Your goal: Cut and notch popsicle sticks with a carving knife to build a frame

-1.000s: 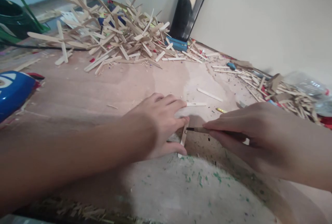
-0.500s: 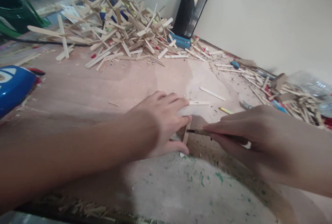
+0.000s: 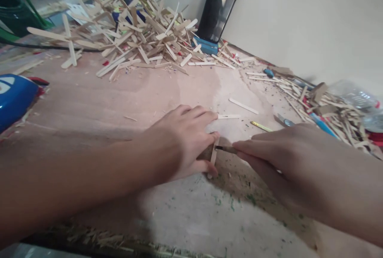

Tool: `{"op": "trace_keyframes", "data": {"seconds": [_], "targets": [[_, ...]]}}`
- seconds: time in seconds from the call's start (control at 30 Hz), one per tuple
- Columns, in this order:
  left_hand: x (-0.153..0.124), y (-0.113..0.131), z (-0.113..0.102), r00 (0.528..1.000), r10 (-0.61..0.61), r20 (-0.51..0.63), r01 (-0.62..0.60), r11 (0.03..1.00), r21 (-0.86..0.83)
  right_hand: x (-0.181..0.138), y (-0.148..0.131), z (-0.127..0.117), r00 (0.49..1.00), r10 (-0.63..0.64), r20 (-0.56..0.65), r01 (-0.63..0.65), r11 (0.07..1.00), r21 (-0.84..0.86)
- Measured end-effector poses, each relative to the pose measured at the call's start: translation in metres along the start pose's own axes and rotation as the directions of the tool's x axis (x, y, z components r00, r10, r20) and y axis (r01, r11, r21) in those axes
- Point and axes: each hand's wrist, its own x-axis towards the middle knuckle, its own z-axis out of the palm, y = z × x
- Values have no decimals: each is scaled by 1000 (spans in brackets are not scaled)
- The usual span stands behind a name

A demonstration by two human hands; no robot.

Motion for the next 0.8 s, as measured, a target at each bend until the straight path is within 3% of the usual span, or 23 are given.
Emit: {"op": "trace_keyframes", "data": {"seconds": [0.1,0.23,0.37,0.47,0.6,0.8], "targets": [[2,0,1,1000,2,1,-2,1000,32,-1,16,-2,997,-78,5,78,994,74],[4,1,2,1000,-6,31,5,998,59,-14,51,12,989,-105,-101,122,977,177],[3,0,4,999,7,-40,-5,999,54,-25,73,32,976,-124,-179,155,973,170],[0,-1,6,996,20,-91,-17,999,37,-30,75,40,969,-155,-191,183,973,139],[-2,-1,4,997,21,-77,-21,1000,2,-34,74,43,956,-180,-230,208,973,102],[-2,-2,-2,997,37,-73,-40,999,-31,-38,70,41,958,-112,-264,141,985,95]]}}
